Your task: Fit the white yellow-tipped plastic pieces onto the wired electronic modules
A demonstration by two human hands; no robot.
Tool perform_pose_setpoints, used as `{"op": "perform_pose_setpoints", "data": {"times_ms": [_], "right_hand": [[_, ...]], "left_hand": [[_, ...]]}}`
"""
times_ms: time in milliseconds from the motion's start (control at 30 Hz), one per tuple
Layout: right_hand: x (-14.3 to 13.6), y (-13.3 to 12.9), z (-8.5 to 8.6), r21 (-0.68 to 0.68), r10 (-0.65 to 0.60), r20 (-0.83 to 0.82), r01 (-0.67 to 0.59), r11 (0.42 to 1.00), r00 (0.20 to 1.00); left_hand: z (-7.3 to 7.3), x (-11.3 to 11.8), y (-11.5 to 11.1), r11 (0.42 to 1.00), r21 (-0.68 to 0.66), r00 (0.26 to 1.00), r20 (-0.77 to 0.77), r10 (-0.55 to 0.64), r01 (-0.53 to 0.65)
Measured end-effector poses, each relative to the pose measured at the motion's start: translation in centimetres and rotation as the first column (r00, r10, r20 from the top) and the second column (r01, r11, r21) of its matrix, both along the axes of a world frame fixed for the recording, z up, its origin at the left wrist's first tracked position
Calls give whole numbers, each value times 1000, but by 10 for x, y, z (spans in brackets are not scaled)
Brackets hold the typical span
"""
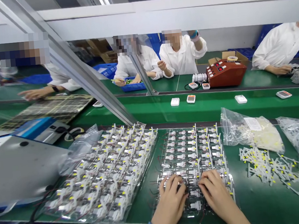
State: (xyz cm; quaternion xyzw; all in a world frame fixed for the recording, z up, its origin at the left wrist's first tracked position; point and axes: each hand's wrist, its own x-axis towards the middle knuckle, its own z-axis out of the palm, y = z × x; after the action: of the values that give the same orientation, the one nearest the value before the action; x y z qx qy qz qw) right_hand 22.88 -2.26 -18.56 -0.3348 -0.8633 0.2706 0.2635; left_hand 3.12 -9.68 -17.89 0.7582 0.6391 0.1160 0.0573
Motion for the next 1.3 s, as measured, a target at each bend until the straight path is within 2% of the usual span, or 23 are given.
{"op": "perform_pose_setpoints", "data": {"times_ms": [167,267,367,433,500,567,633,667,733,800,867,933,967,1033,1100,1200,1300], "right_hand": [[-6,-5,-4,24,-29,44,28,999,999],[-4,-6,-3,54,-39,45,36,998,998],[17,0,-1,95,-78,10,77,992,997],[42,10,-3,160,-175,-20,176,971,984],[75,23,-11,250,-331,-9,323,913,943],[109,35,-23,347,-498,40,455,820,866],[136,41,-39,460,-602,116,495,737,790],[146,43,-46,505,-630,144,491,710,763],[157,41,-57,528,-644,194,475,704,740],[157,38,-61,517,-651,218,480,709,727],[152,34,-58,497,-671,221,511,702,708],[145,32,-50,460,-696,205,560,689,688],[142,31,-45,422,-704,177,594,685,687],[138,31,-34,260,-719,29,690,676,694],[136,33,-25,55,-736,-162,751,659,657],[134,39,-18,-122,-760,-305,768,629,574],[129,45,-17,-237,-762,-347,735,635,547]], "left_hand": [[-5,-1,1,993,106,998,-31,-46,49],[-4,-4,1,990,118,997,-11,-82,82],[0,-5,1,990,106,993,55,-104,98],[1,-5,1,989,110,985,132,-110,95],[1,-4,1,990,113,966,236,-105,80],[-1,-3,-1,992,121,928,362,-89,47],[-3,-3,-3,992,125,864,500,-64,1],[-4,-3,-4,993,118,821,569,-43,-30],[-6,-4,-6,994,67,717,697,19,-91],[-6,-5,-7,989,-32,582,806,110,-142],[-5,-5,-8,976,-161,412,887,209,-150],[-1,-2,-9,952,-282,205,931,302,-123],[1,1,-10,937,-333,95,935,343,-102],[7,7,-11,906,-419,-115,905,410,-65],[12,15,-13,873,-486,-277,843,461,-27],[17,25,-12,845,-533,-424,758,496,35],[19,30,-8,847,-517,-501,705,503,123]]}}
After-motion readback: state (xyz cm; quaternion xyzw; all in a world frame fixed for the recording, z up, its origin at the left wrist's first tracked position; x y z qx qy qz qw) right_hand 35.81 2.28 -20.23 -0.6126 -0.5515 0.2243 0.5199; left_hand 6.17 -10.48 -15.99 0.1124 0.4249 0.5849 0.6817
